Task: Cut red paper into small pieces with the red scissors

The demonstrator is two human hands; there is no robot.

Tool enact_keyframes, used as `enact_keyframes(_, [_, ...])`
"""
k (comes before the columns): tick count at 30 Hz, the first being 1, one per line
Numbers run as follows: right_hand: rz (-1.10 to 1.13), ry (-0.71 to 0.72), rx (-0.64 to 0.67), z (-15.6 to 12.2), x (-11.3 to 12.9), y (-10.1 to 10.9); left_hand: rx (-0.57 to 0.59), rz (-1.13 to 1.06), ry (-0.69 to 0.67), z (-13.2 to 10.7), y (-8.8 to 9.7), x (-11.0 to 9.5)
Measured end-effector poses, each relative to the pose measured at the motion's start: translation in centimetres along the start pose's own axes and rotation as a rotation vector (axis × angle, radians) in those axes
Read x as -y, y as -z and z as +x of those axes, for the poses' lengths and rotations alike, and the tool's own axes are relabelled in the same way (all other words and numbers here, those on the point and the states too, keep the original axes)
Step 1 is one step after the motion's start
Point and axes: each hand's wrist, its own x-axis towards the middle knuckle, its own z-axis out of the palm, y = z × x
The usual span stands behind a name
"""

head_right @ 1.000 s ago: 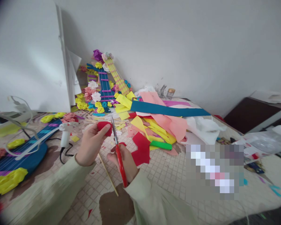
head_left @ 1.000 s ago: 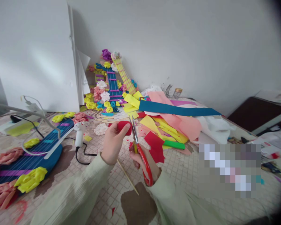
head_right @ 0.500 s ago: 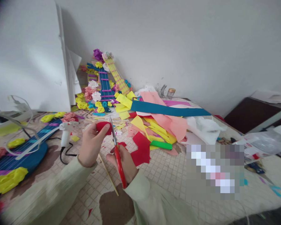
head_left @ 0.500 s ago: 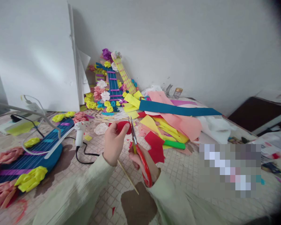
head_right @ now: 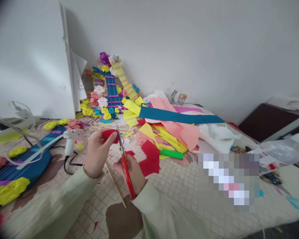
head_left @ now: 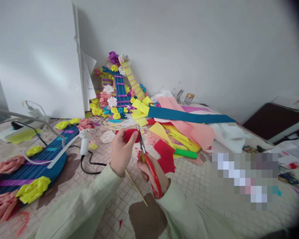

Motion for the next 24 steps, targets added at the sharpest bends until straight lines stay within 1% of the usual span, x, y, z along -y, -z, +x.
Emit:
enact_keyframes(12, [0.038, -0.039, 0.016, -0.10, 0.18, 0.03, 0.002, -0.022, 0.021, 0.00, 0.00, 0.19])
enact_keyframes(16, [0.040, -0.043, -0.009, -0.08, 0.33, -0.03, 0.003, -0.014, 0.021, 0.05, -0.02, 0.27])
enact_keyframes(24, [0.044, -0.057, -0.006, -0.21, 0.59, 0.00, -0.003, -0.076, 0.062, 0.09, -0.05, 0.21])
